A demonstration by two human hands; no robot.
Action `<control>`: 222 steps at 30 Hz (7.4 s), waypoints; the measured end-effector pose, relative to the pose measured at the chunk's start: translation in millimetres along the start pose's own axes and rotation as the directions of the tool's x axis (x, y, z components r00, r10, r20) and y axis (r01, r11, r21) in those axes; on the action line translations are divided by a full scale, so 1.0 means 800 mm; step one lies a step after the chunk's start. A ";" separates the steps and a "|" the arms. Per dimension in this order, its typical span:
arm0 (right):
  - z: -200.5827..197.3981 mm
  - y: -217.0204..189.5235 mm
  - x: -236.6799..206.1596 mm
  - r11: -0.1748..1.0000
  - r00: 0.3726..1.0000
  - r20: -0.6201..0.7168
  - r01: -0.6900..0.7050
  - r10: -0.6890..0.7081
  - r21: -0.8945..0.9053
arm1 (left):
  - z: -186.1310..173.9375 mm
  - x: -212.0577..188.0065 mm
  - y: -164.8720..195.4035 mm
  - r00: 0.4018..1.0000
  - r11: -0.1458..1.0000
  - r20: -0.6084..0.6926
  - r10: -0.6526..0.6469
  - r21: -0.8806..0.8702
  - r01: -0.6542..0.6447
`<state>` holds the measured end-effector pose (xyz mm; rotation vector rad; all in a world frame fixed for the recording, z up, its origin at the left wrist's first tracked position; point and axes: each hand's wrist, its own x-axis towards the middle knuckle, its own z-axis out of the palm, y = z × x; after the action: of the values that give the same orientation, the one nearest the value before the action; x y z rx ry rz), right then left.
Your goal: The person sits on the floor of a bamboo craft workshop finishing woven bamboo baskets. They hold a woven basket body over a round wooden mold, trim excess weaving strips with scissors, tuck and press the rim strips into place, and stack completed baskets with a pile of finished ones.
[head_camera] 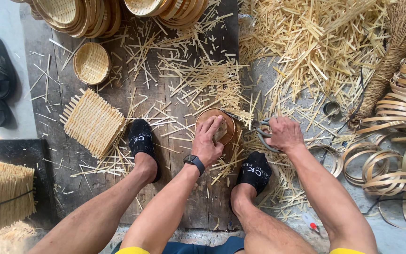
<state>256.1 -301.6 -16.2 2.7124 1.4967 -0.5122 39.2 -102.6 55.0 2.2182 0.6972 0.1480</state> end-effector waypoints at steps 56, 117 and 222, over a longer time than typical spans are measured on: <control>0.055 -0.158 -0.035 -0.231 0.767 0.529 -0.476 0.362 0.848 | 0.044 -0.039 -0.104 0.556 0.195 0.444 -0.703 -0.631 0.751; -0.043 -0.200 -0.030 -0.100 0.900 0.389 -0.377 0.194 0.921 | -0.005 0.018 -0.017 0.938 0.828 0.070 -0.341 -0.450 0.335; 0.009 -0.151 -0.053 -0.442 0.952 0.292 -0.226 0.088 0.868 | -0.305 0.008 -0.117 0.863 0.717 -0.337 0.376 0.696 -0.041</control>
<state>133.2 -271.8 7.5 3.2734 -0.0865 -3.2748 -73.9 111.6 153.2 3.0229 0.8262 0.6565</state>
